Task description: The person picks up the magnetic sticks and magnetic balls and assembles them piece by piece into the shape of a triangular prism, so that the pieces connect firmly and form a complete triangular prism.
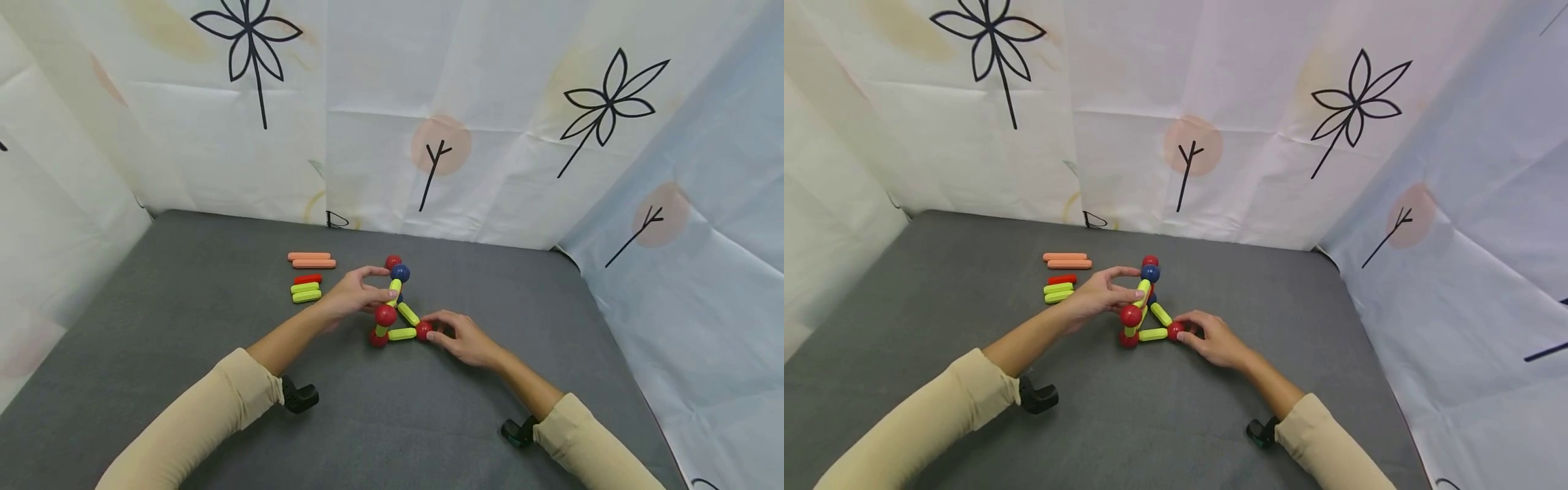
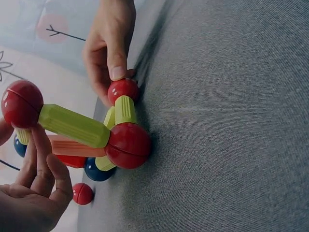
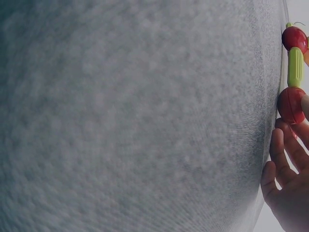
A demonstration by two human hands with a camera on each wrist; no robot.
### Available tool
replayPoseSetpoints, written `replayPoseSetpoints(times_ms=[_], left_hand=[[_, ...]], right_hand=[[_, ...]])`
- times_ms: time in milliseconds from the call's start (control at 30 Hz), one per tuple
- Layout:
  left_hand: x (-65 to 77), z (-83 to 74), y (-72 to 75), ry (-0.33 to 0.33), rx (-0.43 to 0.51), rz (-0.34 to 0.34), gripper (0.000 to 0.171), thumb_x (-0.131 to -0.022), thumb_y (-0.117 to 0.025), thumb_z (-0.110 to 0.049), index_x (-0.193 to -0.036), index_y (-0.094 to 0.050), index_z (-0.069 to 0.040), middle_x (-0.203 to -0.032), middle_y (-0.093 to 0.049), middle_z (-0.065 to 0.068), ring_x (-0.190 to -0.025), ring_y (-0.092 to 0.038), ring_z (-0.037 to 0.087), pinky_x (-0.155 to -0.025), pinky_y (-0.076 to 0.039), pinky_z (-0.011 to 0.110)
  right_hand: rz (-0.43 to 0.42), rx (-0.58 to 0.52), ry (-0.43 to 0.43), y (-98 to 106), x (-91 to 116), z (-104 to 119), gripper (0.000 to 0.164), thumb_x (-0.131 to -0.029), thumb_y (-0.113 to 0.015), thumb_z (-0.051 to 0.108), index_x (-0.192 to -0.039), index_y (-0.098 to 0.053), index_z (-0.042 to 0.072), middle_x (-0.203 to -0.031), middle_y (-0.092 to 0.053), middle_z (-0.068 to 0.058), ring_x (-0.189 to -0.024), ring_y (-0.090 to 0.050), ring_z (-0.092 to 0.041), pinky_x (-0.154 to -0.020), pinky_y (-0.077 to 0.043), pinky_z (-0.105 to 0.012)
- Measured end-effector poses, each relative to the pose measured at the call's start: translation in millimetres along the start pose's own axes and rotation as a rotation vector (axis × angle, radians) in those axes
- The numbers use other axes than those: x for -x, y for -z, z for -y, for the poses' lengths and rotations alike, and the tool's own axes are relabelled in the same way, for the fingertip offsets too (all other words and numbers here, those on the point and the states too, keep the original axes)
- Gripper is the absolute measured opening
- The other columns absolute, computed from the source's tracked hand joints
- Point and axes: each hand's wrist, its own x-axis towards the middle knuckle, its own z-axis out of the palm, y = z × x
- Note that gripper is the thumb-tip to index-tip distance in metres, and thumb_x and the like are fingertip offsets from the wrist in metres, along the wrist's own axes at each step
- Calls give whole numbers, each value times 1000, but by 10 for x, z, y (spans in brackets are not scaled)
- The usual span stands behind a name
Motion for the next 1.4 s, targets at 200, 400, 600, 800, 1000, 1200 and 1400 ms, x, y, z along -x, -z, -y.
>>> replayPoseSetpoints(times_ms=[200, 400, 600, 800, 1000, 1200, 1400], left_hand=[[-19, 76, 34, -18, -31, -14, 59, -95, -69, -32, -145, -45, -11, -118, -70, 12, -103, -69, 25, -94, -52, 43], [26, 283, 184, -155, -237, 54, 41, -100, -54, -10, -139, -48, 1, -104, -71, 14, -92, -68, 28, -84, -54, 38], [124, 490, 201, -259, -502, 213, 61, -88, -69, -4, -143, -42, -3, -108, -68, 6, -89, -65, 16, -80, -54, 31], [91, 534, 85, -299, -583, 132, 78, -80, -85, -21, -144, -43, -5, -100, -67, 0, -85, -63, 11, -80, -54, 31], [25, 552, 94, -306, -548, 51, 73, -79, -86, -15, -140, -48, -6, -98, -67, 1, -85, -64, 13, -79, -55, 31], [-76, 551, 129, -316, -500, -9, 70, -79, -85, -8, -139, -49, -5, -104, -69, 6, -93, -67, 17, -87, -55, 37], [-212, 539, 113, -298, -478, -41, 68, -82, -81, -5, -142, -47, -4, -114, -71, 11, -104, -68, 22, -94, -52, 42]], right_hand=[[7, -5, -15, 2, -4, 9, 32, -99, -63, 18, -128, -63, 4, -102, -64, -3, -84, -55, -13, -69, -44, -26], [4, 0, -35, -6, 4, 35, 32, -99, -63, 18, -129, -63, 6, -103, -63, -1, -84, -55, -14, -69, -44, -25], [-14, 2, -13, -5, 21, 46, 30, -98, -65, 17, -125, -64, 5, -99, -64, -2, -81, -55, -15, -65, -44, -25], [4, -5, -4, -23, 20, 71, 28, -97, -67, 21, -121, -66, 8, -100, -66, 0, -81, -58, -13, -65, -47, -26], [3, -12, -33, -82, 51, 126, 25, -95, -70, 25, -115, -67, 10, -96, -66, 2, -79, -58, -13, -64, -46, -26], [4, -30, -23, -93, 61, 120, 19, -95, -69, 25, -107, -70, 10, -90, -66, 3, -75, -57, -12, -62, -46, -26], [-107, -12, -80, 18, 4, 33, 17, -96, -68, 19, -106, -70, 5, -92, -69, -4, -73, -61, -12, -64, -50, -26]])
